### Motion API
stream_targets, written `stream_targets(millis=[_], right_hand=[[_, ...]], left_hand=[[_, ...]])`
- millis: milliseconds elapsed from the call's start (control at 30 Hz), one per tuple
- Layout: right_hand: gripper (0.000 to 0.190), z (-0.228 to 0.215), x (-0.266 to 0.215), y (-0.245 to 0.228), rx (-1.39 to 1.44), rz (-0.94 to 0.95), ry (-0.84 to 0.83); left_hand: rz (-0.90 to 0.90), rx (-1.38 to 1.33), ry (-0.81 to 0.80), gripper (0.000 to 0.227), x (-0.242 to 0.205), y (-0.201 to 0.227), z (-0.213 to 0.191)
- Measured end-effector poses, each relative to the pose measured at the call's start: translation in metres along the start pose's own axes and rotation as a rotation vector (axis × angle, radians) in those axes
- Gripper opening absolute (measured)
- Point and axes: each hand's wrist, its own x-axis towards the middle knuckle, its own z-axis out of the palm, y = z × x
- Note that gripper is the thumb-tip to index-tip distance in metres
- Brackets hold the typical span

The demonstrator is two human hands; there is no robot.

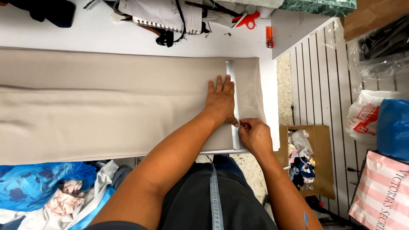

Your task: Measure and fold a piece of beige fabric on a workbench using a measuring tape and a metal ruler

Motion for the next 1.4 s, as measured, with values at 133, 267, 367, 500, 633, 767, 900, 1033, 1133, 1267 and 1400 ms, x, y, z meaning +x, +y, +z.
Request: stream_targets(millis=[133,267,367,500,633,767,900,1033,1133,1267,1400], right_hand=[[0.024,0.007,-0.001,0.003,-0.053,-0.041,0.035],[0.021,-0.001,-0.009,0.0,-0.122,-0.004,-0.028],[0.023,-0.024,-0.022,-0.016,-0.121,0.078,-0.032],[0.017,-0.045,-0.029,0.008,0.871,0.373,0.06],[0.01,-0.054,-0.022,0.048,1.525,0.486,0.071],[0.008,-0.039,-0.016,0.059,0.985,0.563,0.271],[0.018,-0.023,-0.022,0.092,0.574,0.586,0.303],[0.051,-0.054,-0.048,0.029,0.059,0.658,0.033],[0.033,-0.044,-0.042,0.036,0.007,0.652,0.065],[0.024,-0.019,-0.044,0.047,-0.061,0.593,0.143],[0.011,-0.038,-0.063,-0.029,0.202,-0.003,0.116]], left_hand=[[0.003,0.01,-0.007,0.142,0.001,0.0,0.001],[0.007,0.019,-0.008,0.144,-0.002,0.001,-0.001],[0.003,-0.021,-0.003,0.138,-0.008,0.003,-0.008],[-0.002,-0.01,-0.03,0.137,-0.011,0.004,-0.011],[0.0,0.014,-0.046,0.139,-0.007,0.004,-0.01],[0.008,0.016,-0.035,0.14,-0.004,0.003,-0.005],[0.004,0.012,-0.042,0.141,-0.005,0.003,-0.008],[0.01,0.001,-0.054,0.142,-0.005,0.001,-0.007],[0.022,-0.024,-0.029,0.142,-0.004,-0.004,-0.004],[0.036,-0.051,-0.027,0.141,-0.01,-0.007,-0.008],[0.049,-0.038,-0.01,0.128,-0.008,-0.012,-0.002]])
